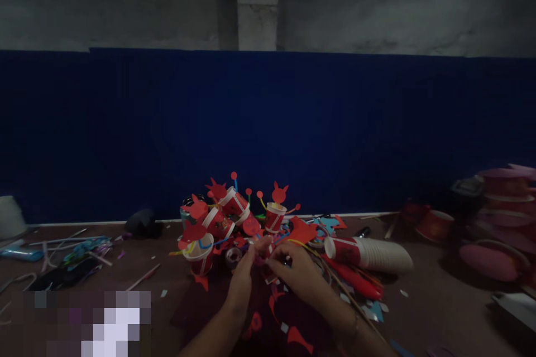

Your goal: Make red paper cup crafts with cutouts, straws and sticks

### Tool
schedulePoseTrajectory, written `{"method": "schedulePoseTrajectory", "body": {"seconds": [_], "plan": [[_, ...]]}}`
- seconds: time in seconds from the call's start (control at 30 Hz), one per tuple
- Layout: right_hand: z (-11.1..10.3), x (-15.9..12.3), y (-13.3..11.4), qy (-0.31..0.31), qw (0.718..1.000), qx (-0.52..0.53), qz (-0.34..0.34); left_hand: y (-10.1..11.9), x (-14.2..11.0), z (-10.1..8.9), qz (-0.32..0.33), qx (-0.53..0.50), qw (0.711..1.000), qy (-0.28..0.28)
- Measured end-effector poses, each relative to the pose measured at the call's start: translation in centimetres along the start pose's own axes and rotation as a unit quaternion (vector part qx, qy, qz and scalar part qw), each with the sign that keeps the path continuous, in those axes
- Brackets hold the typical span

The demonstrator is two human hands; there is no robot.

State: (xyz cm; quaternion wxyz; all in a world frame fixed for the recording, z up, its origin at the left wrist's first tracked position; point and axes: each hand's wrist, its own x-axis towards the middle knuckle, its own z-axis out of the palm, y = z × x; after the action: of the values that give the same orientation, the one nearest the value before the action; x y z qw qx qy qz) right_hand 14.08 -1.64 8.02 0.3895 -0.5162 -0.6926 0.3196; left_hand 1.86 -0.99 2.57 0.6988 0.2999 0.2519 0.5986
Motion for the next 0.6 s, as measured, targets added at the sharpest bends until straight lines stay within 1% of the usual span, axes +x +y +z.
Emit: {"method": "schedulePoseTrajectory", "body": {"seconds": [0.07,0.13,0.2,0.3,0.4,0.5,0.6], "plan": [[-0.7,0.5,0.4,0.005,0.998,0.057,0.014,0.2,-0.1,0.2,-0.008,-0.02,1.0,-0.003],[-1.1,1.0,1.1,0.041,0.994,0.105,0.008,0.4,-0.3,0.6,-0.015,-0.028,0.999,-0.003],[-1.2,1.4,1.8,0.062,0.99,0.123,0.006,0.6,-0.5,0.9,-0.02,-0.027,0.999,0.003],[-1.0,1.6,2.2,0.04,0.989,0.141,0.008,0.8,-0.8,1.2,-0.021,-0.02,1.0,0.004],[-0.9,1.3,1.6,0.019,0.991,0.133,0.01,0.6,-0.8,1.0,-0.027,-0.028,0.999,-0.009],[-1.0,1.1,1.0,0.026,0.994,0.105,0.016,0.3,-0.6,0.6,-0.039,-0.052,0.998,-0.023],[-1.1,1.1,1.0,0.029,0.995,0.09,0.016,0.1,-0.6,0.4,-0.041,-0.045,0.998,-0.016]]}}
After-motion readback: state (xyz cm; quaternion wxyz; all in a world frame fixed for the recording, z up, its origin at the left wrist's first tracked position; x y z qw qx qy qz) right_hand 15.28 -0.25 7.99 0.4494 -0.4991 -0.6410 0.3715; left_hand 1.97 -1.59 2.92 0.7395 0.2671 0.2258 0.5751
